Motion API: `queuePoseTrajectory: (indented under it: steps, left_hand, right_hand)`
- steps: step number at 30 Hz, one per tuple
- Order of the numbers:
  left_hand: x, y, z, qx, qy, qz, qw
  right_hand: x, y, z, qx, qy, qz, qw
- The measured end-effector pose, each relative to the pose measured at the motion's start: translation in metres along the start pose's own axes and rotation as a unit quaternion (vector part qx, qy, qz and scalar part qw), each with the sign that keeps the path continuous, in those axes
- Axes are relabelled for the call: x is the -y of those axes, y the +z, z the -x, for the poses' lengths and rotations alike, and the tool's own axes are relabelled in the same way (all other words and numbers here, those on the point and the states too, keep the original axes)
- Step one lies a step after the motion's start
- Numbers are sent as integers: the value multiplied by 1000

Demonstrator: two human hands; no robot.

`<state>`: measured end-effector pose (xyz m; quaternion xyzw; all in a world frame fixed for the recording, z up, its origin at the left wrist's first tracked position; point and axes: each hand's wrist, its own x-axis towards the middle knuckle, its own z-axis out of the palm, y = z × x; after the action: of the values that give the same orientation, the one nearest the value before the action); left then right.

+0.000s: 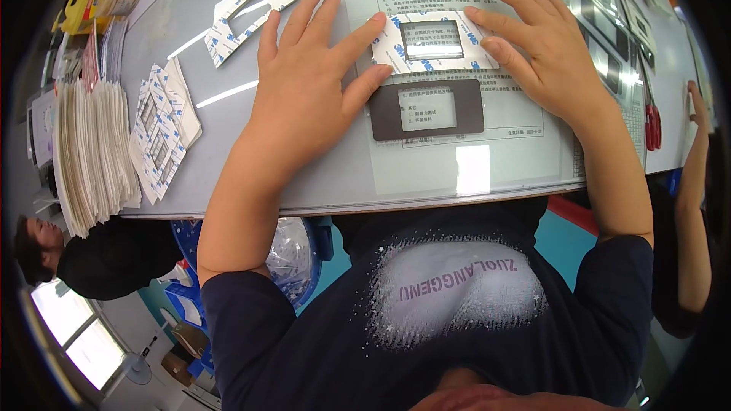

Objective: Assembling small electronic components by peeling and sticking adhesive frames onto them at a factory workstation.

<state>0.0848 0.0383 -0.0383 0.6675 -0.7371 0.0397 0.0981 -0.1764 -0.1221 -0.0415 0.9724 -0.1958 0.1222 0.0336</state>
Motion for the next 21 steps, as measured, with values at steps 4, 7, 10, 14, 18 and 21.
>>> queuePoseTrajectory:
  steps: [4,7,10,14,18,21]
  left_hand:
    - [-3,-4,-2,3,4,1,1000]
    - [-4,-3,-6,1,6,2,1000]
    - [0,-4,-6,8,-1,-10,1000]
    - [0,-7,-4,4,0,7,1000]
    - [27,-4,-8,-79,-11,15,997]
    - [91,-11,-7,-171,-139,51,974]
  right_hand:
    - [10,4,-9,-10,-14,-84,996]
    - [9,7,-16,-38,-18,-79,996]
    - [16,-20,-23,67,8,-126,990]
    - [-8,-12,-3,-21,-15,-29,999]
    - [-2,-29,1,-26,5,-62,998]
    - [0,-38,-1,-49,25,-109,993]
